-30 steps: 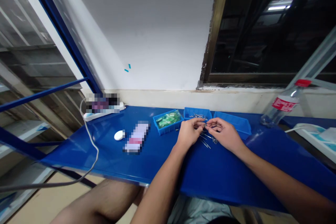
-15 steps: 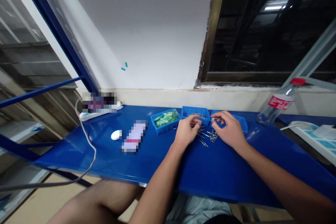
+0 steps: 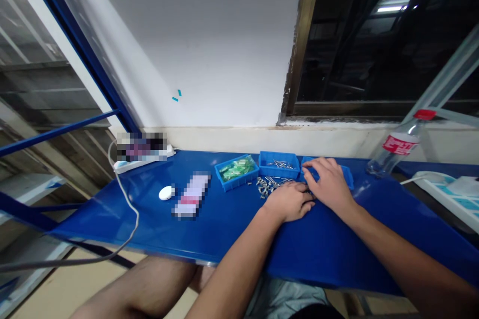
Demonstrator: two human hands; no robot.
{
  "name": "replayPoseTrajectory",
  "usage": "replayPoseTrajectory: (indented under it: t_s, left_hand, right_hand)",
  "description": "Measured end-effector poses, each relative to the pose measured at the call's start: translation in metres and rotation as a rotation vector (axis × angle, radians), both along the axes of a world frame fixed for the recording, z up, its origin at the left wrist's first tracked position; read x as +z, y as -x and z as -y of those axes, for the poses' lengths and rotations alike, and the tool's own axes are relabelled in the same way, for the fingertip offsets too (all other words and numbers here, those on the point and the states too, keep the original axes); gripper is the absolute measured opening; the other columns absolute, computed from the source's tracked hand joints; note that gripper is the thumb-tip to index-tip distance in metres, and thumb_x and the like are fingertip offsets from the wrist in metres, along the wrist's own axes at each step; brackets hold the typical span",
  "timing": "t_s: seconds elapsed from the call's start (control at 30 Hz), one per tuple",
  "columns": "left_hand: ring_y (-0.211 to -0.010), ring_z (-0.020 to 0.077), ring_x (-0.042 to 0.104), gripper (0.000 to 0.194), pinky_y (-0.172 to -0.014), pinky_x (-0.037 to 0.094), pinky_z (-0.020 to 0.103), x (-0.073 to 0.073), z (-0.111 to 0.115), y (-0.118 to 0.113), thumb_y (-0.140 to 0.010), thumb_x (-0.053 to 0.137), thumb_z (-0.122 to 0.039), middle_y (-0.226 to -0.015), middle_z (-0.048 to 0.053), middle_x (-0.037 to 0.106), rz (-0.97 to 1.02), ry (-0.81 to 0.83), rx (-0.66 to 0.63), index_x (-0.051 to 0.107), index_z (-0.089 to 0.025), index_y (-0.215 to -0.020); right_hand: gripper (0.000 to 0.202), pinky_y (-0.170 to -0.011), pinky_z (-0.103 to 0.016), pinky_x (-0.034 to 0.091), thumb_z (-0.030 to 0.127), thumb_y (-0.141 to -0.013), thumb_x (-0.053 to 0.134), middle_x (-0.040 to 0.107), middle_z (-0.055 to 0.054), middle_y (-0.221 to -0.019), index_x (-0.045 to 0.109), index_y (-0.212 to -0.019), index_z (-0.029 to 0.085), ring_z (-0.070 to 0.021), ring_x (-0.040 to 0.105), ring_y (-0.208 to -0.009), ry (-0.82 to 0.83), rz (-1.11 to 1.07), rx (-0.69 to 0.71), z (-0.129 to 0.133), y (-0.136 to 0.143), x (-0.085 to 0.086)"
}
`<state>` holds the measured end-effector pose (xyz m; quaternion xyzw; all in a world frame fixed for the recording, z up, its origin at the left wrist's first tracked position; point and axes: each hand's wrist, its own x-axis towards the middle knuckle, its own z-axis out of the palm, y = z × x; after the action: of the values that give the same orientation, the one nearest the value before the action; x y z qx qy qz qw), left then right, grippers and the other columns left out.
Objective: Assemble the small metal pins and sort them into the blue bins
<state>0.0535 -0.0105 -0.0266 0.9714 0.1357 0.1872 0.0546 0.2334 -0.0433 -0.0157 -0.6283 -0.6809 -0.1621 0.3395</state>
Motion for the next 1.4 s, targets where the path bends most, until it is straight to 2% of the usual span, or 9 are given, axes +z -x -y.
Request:
replayPoseTrajectory:
  t_s: [0.2,0.37,0.6,0.77,0.9,1.03,1.23,1.33,1.4]
  left_hand:
    - [-0.105,0.0242,0.071,0.023,-0.097,0.057,0.034,0.007,-0.015,0.026,-0.096,0.057,-0.017,-0.116,0.01,0.074,-0.048,0.076,0.097,0.075,-0.019,-0.111]
    - [-0.099,0.0243,0.073,0.026,-0.094,0.057,0.034,0.014,-0.02,0.043,-0.09,0.059,-0.01,-0.108,0.01,0.077,-0.004,0.127,0.216,0.076,-0.02,-0.106]
    - [-0.103,0.0249,0.072,0.03,-0.1,0.055,0.036,0.017,-0.017,0.041,-0.086,0.06,-0.008,-0.109,0.008,0.079,0.29,0.274,0.353,0.076,-0.019,-0.109]
    - [-0.094,0.02,0.076,0.034,-0.093,0.058,0.032,0.013,-0.017,0.039,-0.083,0.061,-0.006,-0.104,0.004,0.08,0.494,0.449,0.426,0.072,-0.019,-0.112]
    - [-0.097,0.0213,0.076,0.029,-0.096,0.059,0.035,0.014,-0.02,0.04,-0.084,0.063,-0.008,-0.104,0.004,0.08,0.561,0.464,0.48,0.074,-0.019,-0.108]
    - [-0.094,0.019,0.077,0.026,-0.096,0.061,0.034,0.017,-0.02,0.038,-0.084,0.062,-0.006,-0.103,0.004,0.081,0.65,0.552,0.458,0.076,-0.018,-0.102]
    - [-0.089,0.018,0.078,0.021,-0.089,0.064,0.031,0.017,-0.017,0.032,-0.086,0.068,-0.009,-0.1,0.009,0.081,0.777,0.842,0.263,0.076,-0.013,-0.105]
    - [-0.089,0.0187,0.078,0.017,-0.088,0.064,0.031,0.017,-0.016,0.031,-0.086,0.073,-0.014,-0.1,0.01,0.081,0.781,0.885,0.258,0.077,-0.013,-0.102]
    - [-0.09,0.0192,0.078,0.02,-0.087,0.064,0.03,0.018,-0.016,0.031,-0.087,0.074,-0.018,-0.1,0.011,0.081,0.781,0.867,0.269,0.076,-0.013,-0.107]
  right_hand:
    - [0.016,-0.093,-0.046,0.044,0.033,-0.098,0.058,0.075,-0.008,-0.103,0.071,-0.096,0.025,-0.0303,0.061,-0.103,0.01,-0.056,0.1,-0.001,0.003,-0.003]
    - [0.017,-0.094,-0.048,0.046,0.034,-0.098,0.058,0.075,-0.008,-0.101,0.072,-0.092,0.026,-0.0305,0.062,-0.101,-0.004,-0.097,0.142,0.002,0.008,0.001]
    - [0.02,-0.088,-0.046,0.052,0.035,-0.1,0.053,0.072,-0.008,-0.091,0.072,-0.095,0.027,-0.0286,0.064,-0.09,0.034,-0.187,0.316,0.009,0.023,0.007]
    - [0.024,-0.07,-0.038,0.053,0.039,-0.101,0.052,0.069,-0.006,-0.083,0.072,-0.096,0.026,-0.0241,0.063,-0.077,0.16,-0.257,0.345,0.009,0.028,0.002]
    - [0.025,-0.065,-0.036,0.051,0.041,-0.101,0.053,0.069,-0.005,-0.082,0.072,-0.094,0.026,-0.0223,0.063,-0.074,0.202,-0.292,0.35,0.01,0.03,0.001]
    - [0.025,-0.062,-0.034,0.052,0.044,-0.099,0.057,0.071,-0.005,-0.083,0.074,-0.097,0.025,-0.0207,0.063,-0.068,0.202,-0.345,0.334,0.01,0.031,0.001]
    - [0.026,-0.068,-0.034,0.06,0.045,-0.092,0.067,0.077,-0.008,-0.102,0.069,-0.105,0.023,-0.0199,0.071,-0.071,0.216,-0.602,0.363,0.007,0.031,-0.005]
    - [0.024,-0.068,-0.033,0.06,0.043,-0.09,0.069,0.076,-0.008,-0.1,0.066,-0.103,0.023,-0.0198,0.071,-0.073,0.225,-0.655,0.38,0.005,0.031,-0.008]
    - [0.027,-0.066,-0.032,0.059,0.04,-0.089,0.069,0.074,-0.008,-0.097,0.065,-0.11,0.022,-0.0196,0.07,-0.075,0.216,-0.665,0.397,0.005,0.031,-0.008]
